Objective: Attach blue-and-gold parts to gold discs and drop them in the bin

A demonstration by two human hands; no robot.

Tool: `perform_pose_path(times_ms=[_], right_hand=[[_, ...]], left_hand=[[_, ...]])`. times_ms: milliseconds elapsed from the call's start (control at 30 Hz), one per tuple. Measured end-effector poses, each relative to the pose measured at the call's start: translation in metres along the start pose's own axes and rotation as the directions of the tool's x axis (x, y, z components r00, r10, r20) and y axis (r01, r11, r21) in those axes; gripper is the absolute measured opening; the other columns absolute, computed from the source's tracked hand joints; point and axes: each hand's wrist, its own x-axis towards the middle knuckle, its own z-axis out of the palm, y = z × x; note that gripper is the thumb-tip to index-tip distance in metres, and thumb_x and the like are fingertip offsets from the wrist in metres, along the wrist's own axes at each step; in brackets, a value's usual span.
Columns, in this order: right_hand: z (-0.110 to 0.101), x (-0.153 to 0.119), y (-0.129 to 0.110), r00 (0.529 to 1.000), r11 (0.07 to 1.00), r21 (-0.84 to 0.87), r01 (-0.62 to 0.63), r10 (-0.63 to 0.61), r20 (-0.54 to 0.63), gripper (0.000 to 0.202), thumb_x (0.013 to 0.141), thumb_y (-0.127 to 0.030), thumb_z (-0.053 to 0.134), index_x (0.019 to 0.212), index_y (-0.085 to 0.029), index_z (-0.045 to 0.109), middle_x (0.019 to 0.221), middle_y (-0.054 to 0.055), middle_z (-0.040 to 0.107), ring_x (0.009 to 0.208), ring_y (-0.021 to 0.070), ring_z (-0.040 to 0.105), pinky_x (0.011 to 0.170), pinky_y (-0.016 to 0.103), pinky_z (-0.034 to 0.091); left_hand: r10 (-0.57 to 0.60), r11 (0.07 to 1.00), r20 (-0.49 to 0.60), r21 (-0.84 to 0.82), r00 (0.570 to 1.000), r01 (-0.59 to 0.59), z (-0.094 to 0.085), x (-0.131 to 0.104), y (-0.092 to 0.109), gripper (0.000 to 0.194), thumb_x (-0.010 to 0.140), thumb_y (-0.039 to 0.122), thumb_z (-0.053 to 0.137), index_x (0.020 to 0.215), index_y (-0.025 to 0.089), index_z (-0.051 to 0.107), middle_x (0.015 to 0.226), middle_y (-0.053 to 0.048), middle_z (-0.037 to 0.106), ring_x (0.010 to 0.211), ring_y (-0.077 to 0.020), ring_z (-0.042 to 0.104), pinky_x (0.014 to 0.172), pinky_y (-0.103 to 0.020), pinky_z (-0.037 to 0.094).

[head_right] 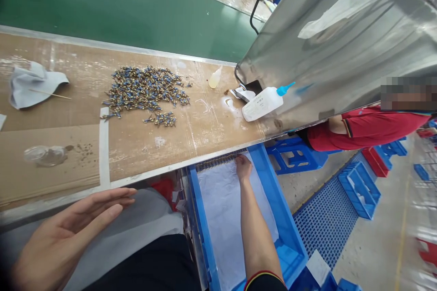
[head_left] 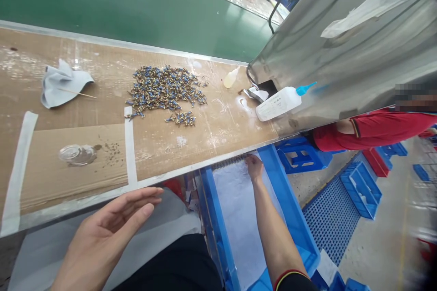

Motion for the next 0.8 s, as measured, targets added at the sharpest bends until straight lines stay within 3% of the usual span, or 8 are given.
perform_pose_path(times_ms=[233,400,467,533,600,633,700,800], right_hand=[[-0.004,-0.017,-0.026,0.996,0.997,0.062,0.052,-0.047,-0.08,0.032,0.11,-0.044,0.079,0.126,-0.017,0.074,0.122,0.007,0.076,0.102,0.0214,0.077,0.09,0.04,0.069],[-0.026,-0.069,-0.069,0.935,0.964,0.172,0.2,-0.136,-0.327,0.04,0.112,-0.055,0.071,0.105,-0.016,0.074,0.088,0.0,0.072,0.073,0.0156,0.068,0.071,0.031,0.062],[-0.033,-0.101,-0.099,0.874,0.929,0.212,0.304,-0.184,-0.449,0.048,0.114,-0.061,0.062,0.107,-0.016,0.074,0.083,0.0,0.069,0.068,0.0163,0.064,0.068,0.032,0.058],[-0.032,-0.134,-0.141,0.835,0.883,0.234,0.406,-0.254,-0.487,0.049,0.113,-0.063,0.061,0.114,-0.017,0.076,0.087,0.001,0.072,0.072,0.0172,0.066,0.073,0.033,0.058],[-0.022,-0.164,-0.196,0.838,0.829,0.239,0.505,-0.404,-0.368,0.038,0.11,-0.058,0.07,0.113,-0.022,0.081,0.093,0.001,0.077,0.08,0.0184,0.072,0.082,0.033,0.06],[-0.013,-0.176,-0.226,0.816,0.78,0.239,0.578,-0.544,-0.198,0.03,0.11,-0.052,0.073,0.115,-0.024,0.082,0.1,0.003,0.08,0.088,0.0198,0.075,0.087,0.034,0.061],[0.009,-0.192,-0.285,0.649,0.643,0.255,0.723,-0.757,0.069,0.016,0.11,-0.038,0.074,0.116,-0.027,0.084,0.115,0.003,0.083,0.104,0.0213,0.078,0.095,0.034,0.061],[0.041,-0.197,-0.352,0.393,0.426,0.181,0.886,-0.899,0.195,0.02,0.112,-0.021,0.066,0.119,-0.027,0.084,0.119,0.003,0.083,0.112,0.023,0.075,0.102,0.037,0.059]], left_hand=[[-0.018,1.0,0.027,-0.025,0.999,0.018,-0.005,-0.003,-0.006,0.05,0.092,0.063,0.089,0.127,0.029,0.086,0.14,-0.01,0.084,0.134,-0.0389,0.078,0.123,-0.053,0.06],[-0.001,0.998,0.033,-0.068,0.999,0.003,-0.012,-0.006,-0.013,0.047,0.093,0.062,0.089,0.127,0.029,0.087,0.138,-0.01,0.085,0.132,-0.0378,0.078,0.119,-0.049,0.063],[0.003,0.996,0.022,-0.09,1.0,-0.001,-0.012,-0.007,-0.009,0.046,0.093,0.063,0.089,0.124,0.029,0.087,0.135,-0.011,0.085,0.128,-0.0376,0.08,0.116,-0.048,0.065],[-0.001,0.993,0.0,-0.12,1.0,0.001,-0.01,-0.009,-0.002,0.044,0.093,0.063,0.088,0.121,0.029,0.088,0.131,-0.01,0.087,0.125,-0.0359,0.081,0.114,-0.046,0.065],[-0.003,0.988,-0.012,-0.152,1.0,0.001,-0.007,-0.013,0.007,0.042,0.094,0.064,0.088,0.119,0.03,0.089,0.127,-0.008,0.088,0.122,-0.0338,0.082,0.114,-0.043,0.065],[-0.003,0.987,-0.012,-0.163,1.0,0.001,-0.006,-0.015,0.011,0.041,0.094,0.064,0.087,0.119,0.031,0.089,0.125,-0.007,0.088,0.121,-0.0329,0.082,0.114,-0.042,0.065],[0.005,0.986,-0.013,-0.165,1.0,-0.007,-0.007,-0.021,0.017,0.041,0.094,0.064,0.088,0.118,0.031,0.089,0.123,-0.007,0.089,0.12,-0.0322,0.083,0.113,-0.04,0.065],[0.023,0.989,-0.07,-0.147,0.997,-0.033,-0.024,-0.03,0.013,0.042,0.093,0.065,0.088,0.118,0.031,0.089,0.123,-0.007,0.089,0.118,-0.0333,0.084,0.113,-0.042,0.066]])
